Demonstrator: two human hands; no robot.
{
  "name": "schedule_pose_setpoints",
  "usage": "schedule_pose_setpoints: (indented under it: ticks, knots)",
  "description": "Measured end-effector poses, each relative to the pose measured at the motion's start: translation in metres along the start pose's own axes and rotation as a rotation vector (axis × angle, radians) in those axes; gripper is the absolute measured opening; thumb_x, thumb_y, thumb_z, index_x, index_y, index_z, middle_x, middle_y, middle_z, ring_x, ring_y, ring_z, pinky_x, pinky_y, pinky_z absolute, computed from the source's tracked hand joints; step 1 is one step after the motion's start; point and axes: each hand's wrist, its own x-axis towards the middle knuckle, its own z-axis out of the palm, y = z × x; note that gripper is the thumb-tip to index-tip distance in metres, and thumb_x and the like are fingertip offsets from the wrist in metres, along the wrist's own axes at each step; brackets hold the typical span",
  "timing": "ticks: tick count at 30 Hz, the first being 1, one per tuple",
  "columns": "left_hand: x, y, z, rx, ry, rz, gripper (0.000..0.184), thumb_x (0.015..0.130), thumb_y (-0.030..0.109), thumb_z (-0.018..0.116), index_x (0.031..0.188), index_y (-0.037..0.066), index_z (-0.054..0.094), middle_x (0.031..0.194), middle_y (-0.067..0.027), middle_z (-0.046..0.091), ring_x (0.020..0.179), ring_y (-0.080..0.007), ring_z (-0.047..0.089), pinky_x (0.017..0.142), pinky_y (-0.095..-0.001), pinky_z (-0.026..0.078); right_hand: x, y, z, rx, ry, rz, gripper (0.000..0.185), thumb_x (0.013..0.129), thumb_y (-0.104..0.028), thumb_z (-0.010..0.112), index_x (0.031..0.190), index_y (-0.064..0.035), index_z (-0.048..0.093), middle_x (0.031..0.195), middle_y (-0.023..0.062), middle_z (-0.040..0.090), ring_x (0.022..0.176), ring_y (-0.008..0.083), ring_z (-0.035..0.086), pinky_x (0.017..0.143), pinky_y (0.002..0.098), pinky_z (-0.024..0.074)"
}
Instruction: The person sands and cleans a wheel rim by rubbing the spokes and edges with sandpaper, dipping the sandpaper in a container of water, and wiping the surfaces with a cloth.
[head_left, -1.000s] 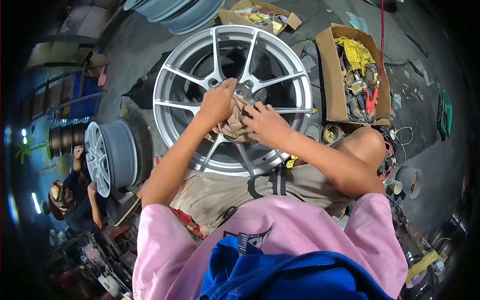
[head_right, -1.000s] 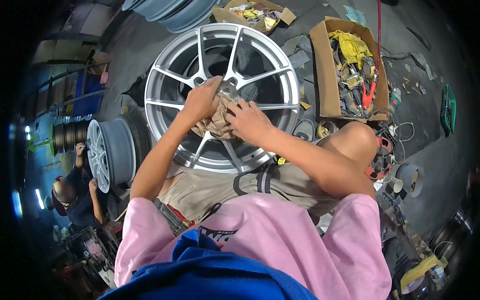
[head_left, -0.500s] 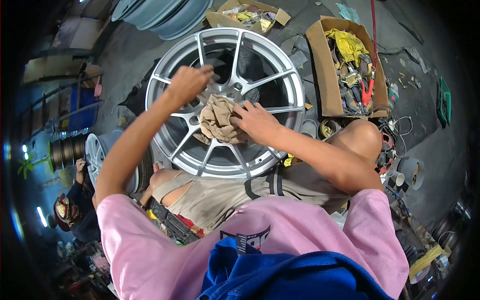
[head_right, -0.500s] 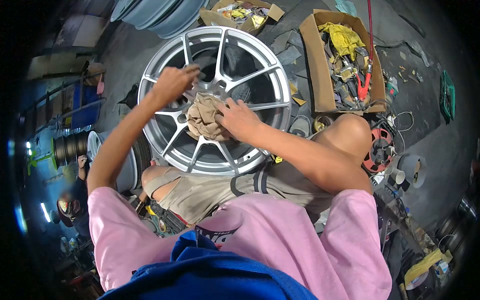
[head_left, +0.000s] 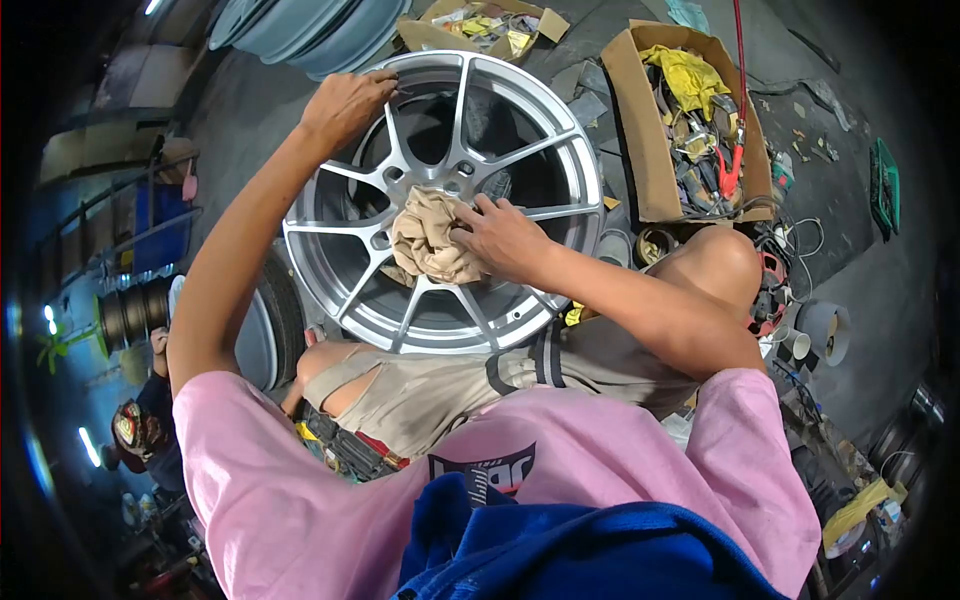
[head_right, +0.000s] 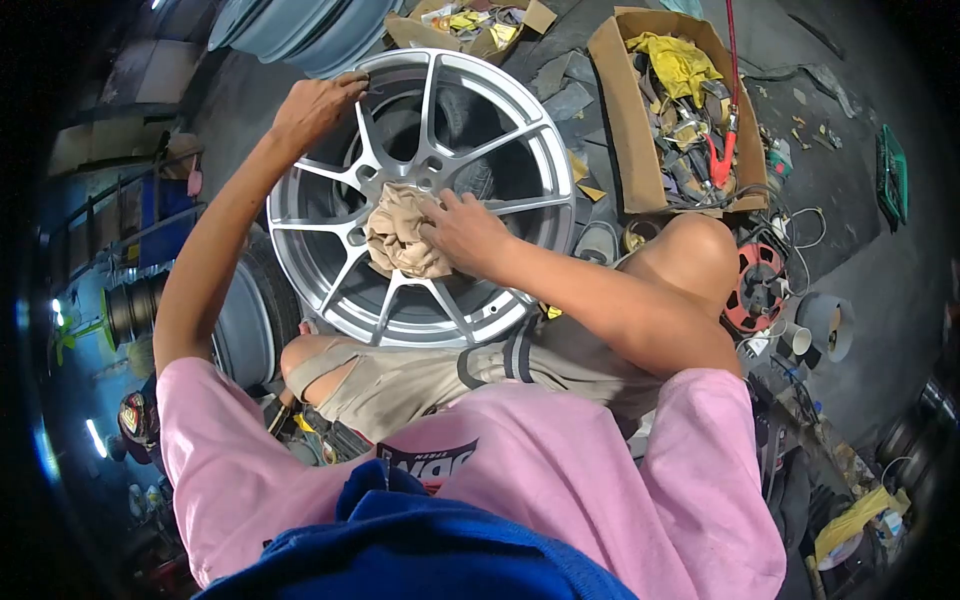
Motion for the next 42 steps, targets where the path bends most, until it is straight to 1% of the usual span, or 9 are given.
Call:
schedule_pose_setpoints:
  ticks: [3,6,13,17,20,28,32,36,42]
  knots:
    - [-0.021,0.020,0.033,0.046,0.101,0.044,0.031,0.095,0.011,0.062,0.125,0.007,0.069,0.144,-0.0087,0.065,0.078,-0.0300,0.076,0.067,-0.0420,0.061,-0.001,0.000,0.000,0.013,0.011,-0.005,0.030,0.086,-0.019,0.073,0.115,-0.0132,0.073,0.133,0.0078,0.058,0.122,0.0303,0.055,0.091,0.0425,0.0500]
    - [-0.044,0.083,0.028,-0.117,-0.267,-0.045,0.028,0.097,0.012,0.061,0.123,0.004,0.069,0.143,-0.0133,0.065,0.083,-0.0335,0.077,0.072,-0.0453,0.062,-0.003,0.004,-0.001,0.008,0.006,0.000,0.030,0.087,-0.018,0.072,0.117,-0.0130,0.074,0.134,0.0081,0.058,0.122,0.0305,0.055,0.093,0.0429,0.0501]
    - [-0.073,0.175,0.044,-0.712,0.302,-0.438,0.030,0.104,0.021,0.059,0.124,0.001,0.070,0.128,-0.0257,0.070,0.096,-0.0448,0.073,0.084,-0.0506,0.059,-0.007,-0.002,0.000,0.044,0.017,0.013,0.038,0.083,-0.022,0.079,0.118,-0.0099,0.070,0.133,0.0100,0.055,0.123,0.0319,0.053,0.098,0.0477,0.0509]
    - [-0.040,0.190,0.051,-1.090,0.538,-0.749,0.033,0.108,0.027,0.056,0.126,0.007,0.075,0.091,-0.0273,0.073,0.085,-0.0390,0.076,0.076,-0.0433,0.055,-0.007,-0.001,-0.007,0.051,0.004,-0.013,0.044,0.082,-0.021,0.081,0.122,-0.0082,0.069,0.135,0.0105,0.056,0.124,0.0341,0.053,0.099,0.0481,0.0509]
    - [0.020,0.168,0.022,-1.079,0.534,-0.791,0.044,0.108,0.033,0.050,0.085,0.000,0.068,0.069,-0.0241,0.067,0.067,-0.0407,0.072,0.068,-0.0513,0.052,0.002,-0.001,-0.002,-0.039,-0.057,-0.023,0.047,0.082,-0.025,0.082,0.124,-0.0089,0.068,0.134,0.0105,0.057,0.122,0.0347,0.055,0.098,0.0483,0.0509]
    - [-0.003,0.201,0.037,-0.939,0.706,-0.782,0.035,0.105,0.022,0.059,0.131,0.001,0.070,0.102,-0.0269,0.073,0.095,-0.0518,0.068,0.085,-0.0538,0.055,0.004,0.002,-0.009,-0.041,-0.120,-0.027,0.046,0.080,-0.027,0.084,0.120,-0.0080,0.070,0.131,0.0095,0.059,0.122,0.0357,0.055,0.096,0.0482,0.0517]
    - [0.000,0.189,0.022,-0.984,0.475,-0.858,0.033,0.107,0.028,0.053,0.113,0.005,0.077,0.091,-0.0253,0.073,0.090,-0.0500,0.069,0.080,-0.0570,0.054,0.005,-0.004,-0.011,-0.017,-0.068,-0.070,0.050,0.079,-0.030,0.085,0.120,-0.0083,0.070,0.131,0.0096,0.059,0.122,0.0355,0.055,0.098,0.0478,0.0508]
    - [0.068,0.152,0.014,-0.931,0.630,-0.817,0.032,0.106,0.027,0.053,0.093,0.002,0.070,0.088,-0.0266,0.072,0.088,-0.0506,0.069,0.079,-0.0598,0.055,0.005,0.002,-0.018,0.086,-0.098,-0.003,0.061,0.078,-0.037,0.086,0.130,-0.0090,0.069,0.134,0.0125,0.058,0.124,0.0370,0.054,0.102,0.0481,0.0485]
    - [0.011,0.181,0.033,-1.026,0.586,-0.846,0.033,0.106,0.030,0.055,0.109,0.004,0.075,0.093,-0.0295,0.069,0.091,-0.0516,0.067,0.079,-0.0583,0.052,0.004,0.020,-0.059,0.324,-0.124,0.108,0.077,0.081,-0.055,0.083,0.139,-0.0078,0.066,0.148,0.0184,0.053,0.131,0.0421,0.052,0.111,0.0512,0.0440]
